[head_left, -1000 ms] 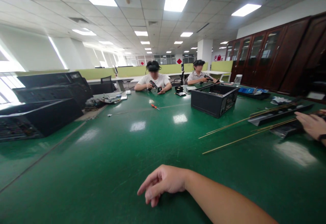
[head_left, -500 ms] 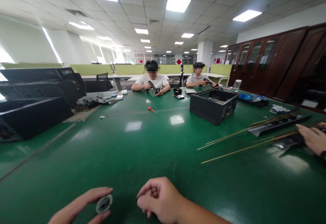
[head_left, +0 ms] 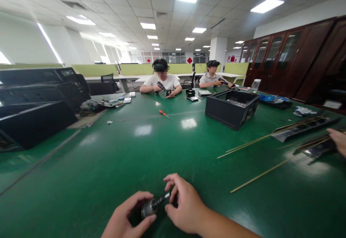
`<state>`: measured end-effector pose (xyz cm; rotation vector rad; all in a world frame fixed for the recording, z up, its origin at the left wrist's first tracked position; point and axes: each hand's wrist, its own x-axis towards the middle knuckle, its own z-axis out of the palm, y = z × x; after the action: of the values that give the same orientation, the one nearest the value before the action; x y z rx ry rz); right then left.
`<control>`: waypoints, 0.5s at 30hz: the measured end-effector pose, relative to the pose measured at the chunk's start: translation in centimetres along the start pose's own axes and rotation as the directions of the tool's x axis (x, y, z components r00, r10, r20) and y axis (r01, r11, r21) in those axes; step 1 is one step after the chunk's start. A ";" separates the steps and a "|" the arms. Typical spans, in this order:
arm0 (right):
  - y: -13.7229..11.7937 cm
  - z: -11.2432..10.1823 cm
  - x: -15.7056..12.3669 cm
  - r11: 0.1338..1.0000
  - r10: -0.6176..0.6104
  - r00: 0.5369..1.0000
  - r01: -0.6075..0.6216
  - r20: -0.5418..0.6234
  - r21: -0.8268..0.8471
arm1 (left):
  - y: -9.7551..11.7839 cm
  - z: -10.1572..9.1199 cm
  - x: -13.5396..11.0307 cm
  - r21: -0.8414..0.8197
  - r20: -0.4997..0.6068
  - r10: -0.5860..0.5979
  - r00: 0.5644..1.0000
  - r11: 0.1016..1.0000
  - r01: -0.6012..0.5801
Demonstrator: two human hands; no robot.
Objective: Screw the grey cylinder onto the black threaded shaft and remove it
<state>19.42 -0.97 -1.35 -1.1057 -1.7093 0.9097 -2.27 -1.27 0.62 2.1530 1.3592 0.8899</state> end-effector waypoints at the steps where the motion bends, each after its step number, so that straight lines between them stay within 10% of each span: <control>1: -0.2 -0.1 0.0 1.000 0.002 1.000 -0.002 0.018 -0.007 | 0.4 -0.1 0.1 0.001 0.008 0.003 1.000 1.000 -0.003; 15: -0.9 -0.7 0.0 0.981 -0.080 0.990 0.099 0.112 -0.169 | 1.6 0.1 0.1 -0.045 0.078 0.064 0.995 0.997 -0.061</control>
<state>19.83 -1.24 -0.28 -1.1004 -1.9389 0.7851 -1.16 -1.85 1.60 2.1849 1.2295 0.8400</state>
